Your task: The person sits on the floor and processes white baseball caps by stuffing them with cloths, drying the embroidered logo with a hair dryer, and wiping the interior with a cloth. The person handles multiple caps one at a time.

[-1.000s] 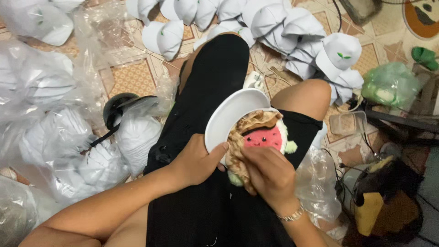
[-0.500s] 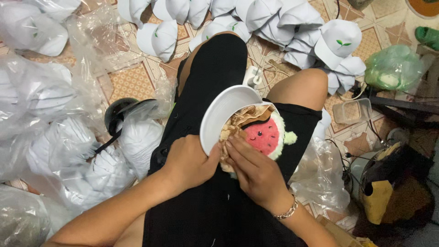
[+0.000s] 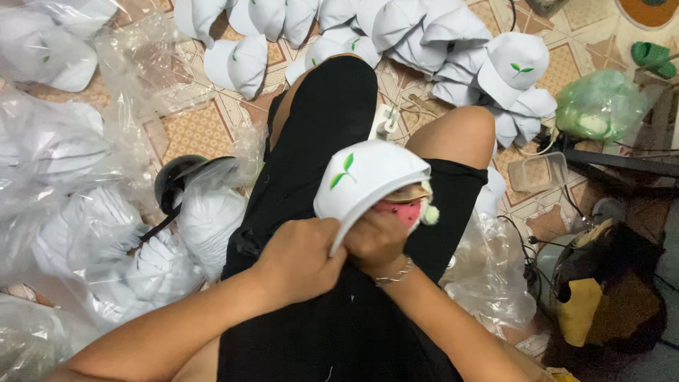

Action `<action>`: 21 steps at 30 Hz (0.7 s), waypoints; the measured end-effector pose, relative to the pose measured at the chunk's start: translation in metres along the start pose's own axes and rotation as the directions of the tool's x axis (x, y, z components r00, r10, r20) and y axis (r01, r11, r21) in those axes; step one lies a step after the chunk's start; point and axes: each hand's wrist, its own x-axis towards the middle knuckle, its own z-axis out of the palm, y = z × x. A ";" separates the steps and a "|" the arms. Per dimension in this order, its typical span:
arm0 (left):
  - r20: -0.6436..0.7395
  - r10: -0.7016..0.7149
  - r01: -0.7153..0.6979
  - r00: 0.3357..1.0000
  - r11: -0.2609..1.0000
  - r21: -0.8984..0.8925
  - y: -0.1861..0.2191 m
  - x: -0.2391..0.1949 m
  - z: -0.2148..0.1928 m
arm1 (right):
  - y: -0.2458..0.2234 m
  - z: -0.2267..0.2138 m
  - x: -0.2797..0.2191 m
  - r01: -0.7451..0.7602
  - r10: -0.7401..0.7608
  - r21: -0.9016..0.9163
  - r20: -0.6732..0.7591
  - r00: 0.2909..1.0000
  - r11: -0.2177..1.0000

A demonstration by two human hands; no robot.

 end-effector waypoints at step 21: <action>0.243 0.635 -0.679 0.733 0.703 0.212 -0.018 -0.015 -0.035 | 0.025 -0.026 -0.038 -0.547 0.751 0.679 -0.009 0.661 0.489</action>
